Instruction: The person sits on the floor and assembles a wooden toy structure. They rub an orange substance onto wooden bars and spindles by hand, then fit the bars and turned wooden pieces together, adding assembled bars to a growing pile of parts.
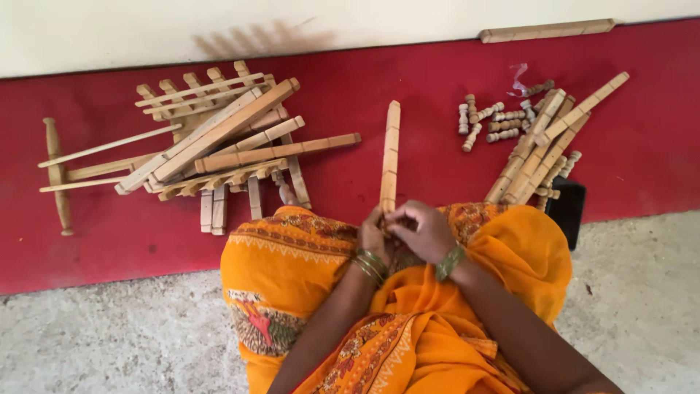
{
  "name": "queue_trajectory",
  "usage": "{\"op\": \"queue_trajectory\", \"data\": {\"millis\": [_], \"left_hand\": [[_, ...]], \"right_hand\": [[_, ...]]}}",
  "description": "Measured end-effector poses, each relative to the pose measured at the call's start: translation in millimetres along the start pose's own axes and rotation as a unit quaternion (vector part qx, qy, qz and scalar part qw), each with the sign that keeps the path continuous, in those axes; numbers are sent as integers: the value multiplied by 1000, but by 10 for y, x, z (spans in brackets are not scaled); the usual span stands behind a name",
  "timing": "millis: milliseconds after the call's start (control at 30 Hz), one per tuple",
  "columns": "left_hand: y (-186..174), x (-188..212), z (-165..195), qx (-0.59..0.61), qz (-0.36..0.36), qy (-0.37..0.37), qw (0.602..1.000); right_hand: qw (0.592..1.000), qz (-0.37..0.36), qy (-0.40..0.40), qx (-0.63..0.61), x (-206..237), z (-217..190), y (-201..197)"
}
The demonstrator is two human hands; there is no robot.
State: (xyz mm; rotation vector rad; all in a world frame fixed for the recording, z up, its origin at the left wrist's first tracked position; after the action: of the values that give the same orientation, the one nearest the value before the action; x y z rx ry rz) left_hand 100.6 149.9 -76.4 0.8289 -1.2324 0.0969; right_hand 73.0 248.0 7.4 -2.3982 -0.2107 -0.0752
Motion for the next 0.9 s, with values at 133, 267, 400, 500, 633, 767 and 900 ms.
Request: {"op": "queue_trajectory", "data": {"millis": [133, 267, 400, 500, 633, 767, 900], "left_hand": [[114, -154, 171, 3, -89, 87, 992], [53, -467, 232, -60, -60, 118, 989], [-47, -595, 253, -66, -49, 125, 989], [-73, -624, 247, -58, -34, 100, 993], [-89, -629, 237, -50, -26, 96, 994], [-109, -575, 68, -36, -39, 27, 998], [-45, -373, -73, -7, -42, -40, 998]], "right_hand": [[991, 40, -115, 53, -85, -33, 11], [990, 48, -124, 37, -241, 112, 96], [994, 20, -81, 74, -450, 275, 207], [998, 22, -43, 43, -514, 346, 185], [994, 30, -98, 21, -397, 188, 146], [991, -15, -135, 13, -197, 31, 154], [988, -43, -148, 25, -9, -3, 56]]}}
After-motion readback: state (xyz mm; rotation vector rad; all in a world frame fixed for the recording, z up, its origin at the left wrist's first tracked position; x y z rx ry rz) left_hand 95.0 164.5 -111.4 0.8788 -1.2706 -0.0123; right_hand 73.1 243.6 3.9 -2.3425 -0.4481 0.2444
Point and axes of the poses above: each hand's wrist, its own x-axis away from the middle knuckle, its own y-axis out of the palm, z = x × y, the point moved 7 cm from there along -x, towards the middle knuckle, and after that the axes turned 7 degrees about -y, right-handed, at the moved point
